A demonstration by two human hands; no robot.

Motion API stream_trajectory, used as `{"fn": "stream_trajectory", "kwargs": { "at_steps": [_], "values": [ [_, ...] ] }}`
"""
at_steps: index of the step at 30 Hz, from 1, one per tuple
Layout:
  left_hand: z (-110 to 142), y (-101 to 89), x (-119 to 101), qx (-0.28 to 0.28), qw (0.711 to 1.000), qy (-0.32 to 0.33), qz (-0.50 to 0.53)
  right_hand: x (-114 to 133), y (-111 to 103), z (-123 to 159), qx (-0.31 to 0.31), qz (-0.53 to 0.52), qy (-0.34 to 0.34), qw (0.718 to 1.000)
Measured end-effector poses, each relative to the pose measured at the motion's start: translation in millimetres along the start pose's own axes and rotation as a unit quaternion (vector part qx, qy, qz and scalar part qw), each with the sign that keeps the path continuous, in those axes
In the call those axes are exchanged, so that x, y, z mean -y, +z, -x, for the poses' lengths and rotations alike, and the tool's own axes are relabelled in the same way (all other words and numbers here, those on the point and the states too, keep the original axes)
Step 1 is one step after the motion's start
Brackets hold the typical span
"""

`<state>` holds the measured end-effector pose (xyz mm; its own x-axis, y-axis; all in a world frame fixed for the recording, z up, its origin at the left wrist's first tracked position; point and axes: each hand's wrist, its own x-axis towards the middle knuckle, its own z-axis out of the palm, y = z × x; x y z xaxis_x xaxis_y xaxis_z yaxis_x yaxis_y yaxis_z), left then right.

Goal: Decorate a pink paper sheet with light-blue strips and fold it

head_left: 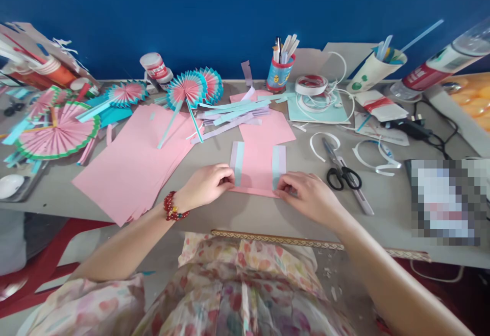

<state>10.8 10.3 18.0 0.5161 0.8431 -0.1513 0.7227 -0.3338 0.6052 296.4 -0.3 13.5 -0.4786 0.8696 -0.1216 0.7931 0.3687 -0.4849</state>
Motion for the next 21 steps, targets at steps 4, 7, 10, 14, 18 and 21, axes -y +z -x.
{"fn": "stream_trajectory", "kwargs": {
  "at_steps": [4, 7, 10, 14, 18, 21],
  "values": [
    [0.4, -0.4, -0.3, 0.002, 1.0, 0.003, -0.004, -0.9, 1.0, 0.6, 0.0, 0.002, 0.003, 1.0],
    [1.1, 0.0, -0.8, 0.004, 1.0, 0.004, -0.011, -0.9, 1.1, 0.9, 0.001, 0.006, 0.004, 1.0],
    [1.7, 1.0, -1.0, 0.004, 1.0, 0.01, -0.016, -0.4, 0.6, 0.7, 0.003, 0.006, 0.004, 1.0],
    [2.4, 2.6, -0.5, 0.0, 1.0, 0.017, -0.021, -0.2, 0.3, 0.4, 0.004, 0.003, 0.007, 1.0],
    [3.2, 3.1, -0.2, -0.002, 0.999, 0.018, -0.029, -0.8, 0.8, 0.3, 0.001, 0.005, 0.006, 1.0],
    [3.6, 3.1, -0.2, 0.0, 0.999, 0.023, -0.036, -0.1, 0.2, 0.1, 0.005, 0.006, 0.007, 1.0]
  ]
}}
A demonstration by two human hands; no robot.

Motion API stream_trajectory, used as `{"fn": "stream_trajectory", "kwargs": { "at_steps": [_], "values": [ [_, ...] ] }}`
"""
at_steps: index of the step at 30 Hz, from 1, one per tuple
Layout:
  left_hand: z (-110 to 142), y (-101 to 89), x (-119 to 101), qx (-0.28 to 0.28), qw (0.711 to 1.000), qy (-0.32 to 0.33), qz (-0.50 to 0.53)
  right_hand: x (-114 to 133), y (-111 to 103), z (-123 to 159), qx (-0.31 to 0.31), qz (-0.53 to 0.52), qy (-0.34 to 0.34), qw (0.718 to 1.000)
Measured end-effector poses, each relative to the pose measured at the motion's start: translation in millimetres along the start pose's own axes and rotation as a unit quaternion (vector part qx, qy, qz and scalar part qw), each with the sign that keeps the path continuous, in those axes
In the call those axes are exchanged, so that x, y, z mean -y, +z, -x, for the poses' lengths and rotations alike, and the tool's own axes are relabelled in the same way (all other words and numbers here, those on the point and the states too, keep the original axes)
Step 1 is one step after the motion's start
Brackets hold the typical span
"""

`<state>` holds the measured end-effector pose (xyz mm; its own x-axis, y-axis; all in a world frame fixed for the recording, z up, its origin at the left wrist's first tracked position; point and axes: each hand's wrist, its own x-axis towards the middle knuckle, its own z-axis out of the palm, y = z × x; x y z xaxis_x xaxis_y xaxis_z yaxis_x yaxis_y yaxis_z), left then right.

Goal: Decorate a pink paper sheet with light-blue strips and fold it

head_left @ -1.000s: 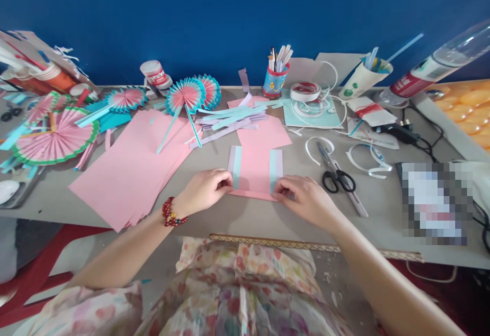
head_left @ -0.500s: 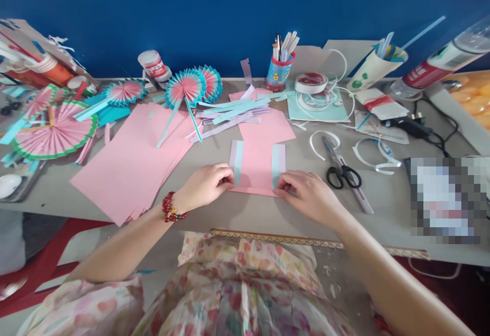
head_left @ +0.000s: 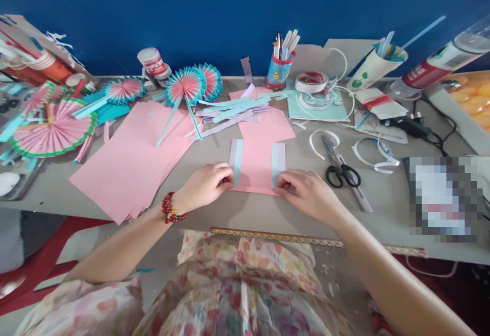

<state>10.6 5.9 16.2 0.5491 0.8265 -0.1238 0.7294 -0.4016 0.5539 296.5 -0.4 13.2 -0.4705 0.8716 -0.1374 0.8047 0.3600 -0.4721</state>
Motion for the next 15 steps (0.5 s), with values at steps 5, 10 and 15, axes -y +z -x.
{"fn": "stream_trajectory", "kwargs": {
  "at_steps": [5, 10, 15],
  "values": [
    [0.2, 1.0, -0.3, 0.0, 1.0, 0.002, -0.008, 2.4, -2.1, -0.9, 0.002, 0.007, 0.004, 1.0],
    [0.9, 1.9, 0.6, 0.0, 1.0, 0.007, -0.012, 0.8, -5.4, -2.7, 0.008, -0.008, -0.001, 1.0],
    [0.8, 0.3, 0.3, 0.006, 1.0, 0.007, -0.01, -3.2, -10.3, -6.1, 0.029, -0.024, -0.022, 0.999]
  ]
}}
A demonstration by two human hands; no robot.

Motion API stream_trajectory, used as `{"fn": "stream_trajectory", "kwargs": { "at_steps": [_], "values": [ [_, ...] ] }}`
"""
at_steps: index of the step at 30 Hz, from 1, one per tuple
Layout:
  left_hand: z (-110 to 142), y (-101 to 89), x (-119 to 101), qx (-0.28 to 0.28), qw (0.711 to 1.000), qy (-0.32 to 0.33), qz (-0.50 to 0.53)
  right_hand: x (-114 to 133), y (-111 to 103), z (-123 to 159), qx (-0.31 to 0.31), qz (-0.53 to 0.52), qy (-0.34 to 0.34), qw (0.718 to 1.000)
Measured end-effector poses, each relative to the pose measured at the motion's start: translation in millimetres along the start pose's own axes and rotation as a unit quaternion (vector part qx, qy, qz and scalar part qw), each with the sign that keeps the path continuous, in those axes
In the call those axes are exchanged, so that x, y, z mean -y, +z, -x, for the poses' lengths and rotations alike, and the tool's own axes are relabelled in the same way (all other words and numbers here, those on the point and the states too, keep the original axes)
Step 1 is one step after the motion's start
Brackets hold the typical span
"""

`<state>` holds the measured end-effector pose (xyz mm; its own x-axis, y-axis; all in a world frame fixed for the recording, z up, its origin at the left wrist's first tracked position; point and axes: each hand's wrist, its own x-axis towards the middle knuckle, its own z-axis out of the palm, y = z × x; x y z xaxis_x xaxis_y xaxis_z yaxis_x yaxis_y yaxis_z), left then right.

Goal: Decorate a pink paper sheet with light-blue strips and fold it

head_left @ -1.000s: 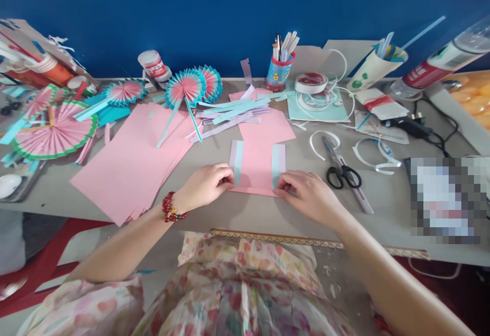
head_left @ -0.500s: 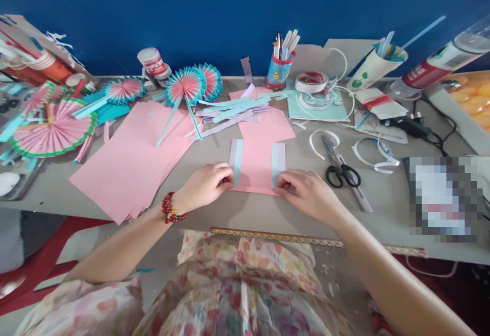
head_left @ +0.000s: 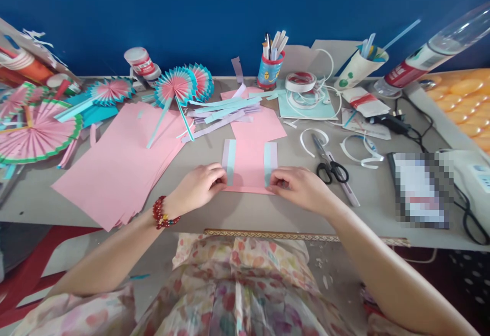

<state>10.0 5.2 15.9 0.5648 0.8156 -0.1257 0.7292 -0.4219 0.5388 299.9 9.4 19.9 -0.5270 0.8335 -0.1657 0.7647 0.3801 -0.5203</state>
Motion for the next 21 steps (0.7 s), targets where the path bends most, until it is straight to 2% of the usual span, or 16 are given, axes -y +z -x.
{"fn": "stream_trajectory", "kwargs": {
  "at_steps": [9, 21],
  "values": [
    [-0.8, -0.9, -1.3, 0.0, 1.0, 0.004, 0.0, 1.3, -3.2, 0.5, 0.013, -0.002, -0.02, 1.0],
    [-0.3, -0.5, -0.3, 0.003, 1.0, 0.0, 0.002, 1.6, -1.6, -1.0, 0.019, 0.026, 0.0, 0.999]
  ]
}}
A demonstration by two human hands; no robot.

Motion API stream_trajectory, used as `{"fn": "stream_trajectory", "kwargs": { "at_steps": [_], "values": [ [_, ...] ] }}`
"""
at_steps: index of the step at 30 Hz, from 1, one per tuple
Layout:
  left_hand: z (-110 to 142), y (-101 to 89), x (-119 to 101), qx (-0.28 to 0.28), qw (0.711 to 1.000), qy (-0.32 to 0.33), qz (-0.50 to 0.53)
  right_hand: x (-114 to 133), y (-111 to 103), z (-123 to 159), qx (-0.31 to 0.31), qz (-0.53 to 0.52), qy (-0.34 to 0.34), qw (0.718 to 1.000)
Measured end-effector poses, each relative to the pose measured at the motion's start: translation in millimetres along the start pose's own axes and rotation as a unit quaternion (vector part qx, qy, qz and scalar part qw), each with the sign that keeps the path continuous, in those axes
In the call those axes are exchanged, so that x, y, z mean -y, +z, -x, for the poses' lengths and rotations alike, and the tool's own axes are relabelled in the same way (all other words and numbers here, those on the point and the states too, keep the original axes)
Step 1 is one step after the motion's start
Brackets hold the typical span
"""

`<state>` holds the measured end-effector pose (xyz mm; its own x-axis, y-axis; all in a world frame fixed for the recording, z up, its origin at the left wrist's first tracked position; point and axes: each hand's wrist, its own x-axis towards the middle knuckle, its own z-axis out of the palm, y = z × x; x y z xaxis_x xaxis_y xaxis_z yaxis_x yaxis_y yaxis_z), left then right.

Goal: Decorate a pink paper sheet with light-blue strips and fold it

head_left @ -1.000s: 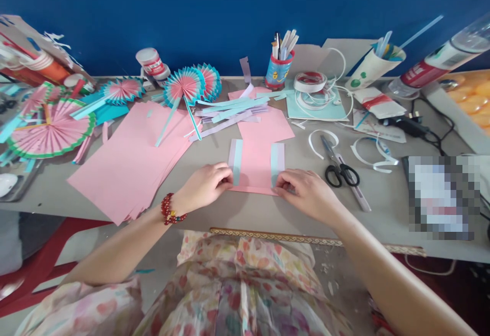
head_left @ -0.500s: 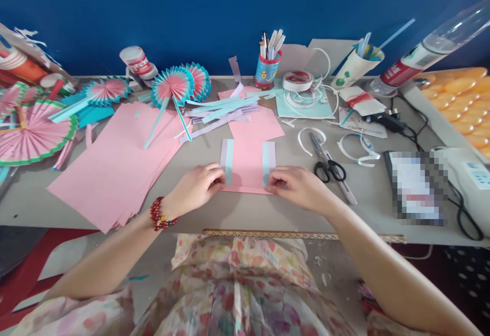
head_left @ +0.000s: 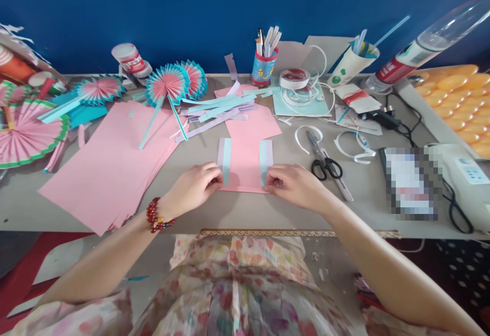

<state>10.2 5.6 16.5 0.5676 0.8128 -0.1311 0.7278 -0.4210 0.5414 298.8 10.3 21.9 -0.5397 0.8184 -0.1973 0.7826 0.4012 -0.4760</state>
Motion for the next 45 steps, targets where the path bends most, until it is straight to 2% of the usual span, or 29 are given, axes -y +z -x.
{"fn": "stream_trajectory", "kwargs": {
  "at_steps": [19, 45],
  "values": [
    [-1.3, -1.0, -0.2, 0.006, 1.0, 0.002, -0.012, -7.1, 0.1, -3.8, 0.014, -0.023, 0.019, 0.999],
    [-2.4, -0.2, 0.9, 0.007, 1.0, -0.004, -0.013, -9.2, 1.1, -3.0, 0.016, -0.022, -0.001, 1.0]
  ]
}}
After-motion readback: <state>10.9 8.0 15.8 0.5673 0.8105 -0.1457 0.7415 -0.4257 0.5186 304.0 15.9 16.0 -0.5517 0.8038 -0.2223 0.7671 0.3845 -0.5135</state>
